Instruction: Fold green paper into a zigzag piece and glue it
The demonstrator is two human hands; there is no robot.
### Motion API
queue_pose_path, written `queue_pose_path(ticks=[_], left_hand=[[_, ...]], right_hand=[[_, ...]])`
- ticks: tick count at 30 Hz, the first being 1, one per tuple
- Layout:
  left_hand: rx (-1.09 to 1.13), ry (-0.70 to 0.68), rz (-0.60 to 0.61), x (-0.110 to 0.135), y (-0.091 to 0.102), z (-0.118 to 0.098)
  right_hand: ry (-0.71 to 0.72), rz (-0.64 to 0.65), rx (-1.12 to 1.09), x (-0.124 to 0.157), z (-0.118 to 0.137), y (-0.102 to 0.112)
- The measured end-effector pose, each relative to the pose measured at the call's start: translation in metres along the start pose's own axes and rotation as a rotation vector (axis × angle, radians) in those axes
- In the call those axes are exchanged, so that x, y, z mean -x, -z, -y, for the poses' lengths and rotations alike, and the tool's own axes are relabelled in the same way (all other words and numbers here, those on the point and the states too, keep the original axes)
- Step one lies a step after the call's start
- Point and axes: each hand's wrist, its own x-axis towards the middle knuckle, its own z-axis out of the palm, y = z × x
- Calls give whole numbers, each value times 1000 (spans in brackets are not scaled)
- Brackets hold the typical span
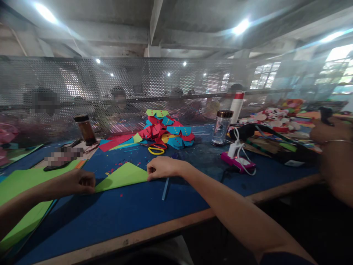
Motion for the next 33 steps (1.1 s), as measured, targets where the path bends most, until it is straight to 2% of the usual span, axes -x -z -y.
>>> queue_pose_path(ticks=[12,26,33], left_hand=[[37,-1,70,4,8,1],[55,17,52,3,5,-3],[52,-17,-4,3,2,-3]], right_hand=[[6,5,-27,-1,-2,-1],[5,13,-2,-2,-4,-1],[4,8,-19,-1,-2,0]])
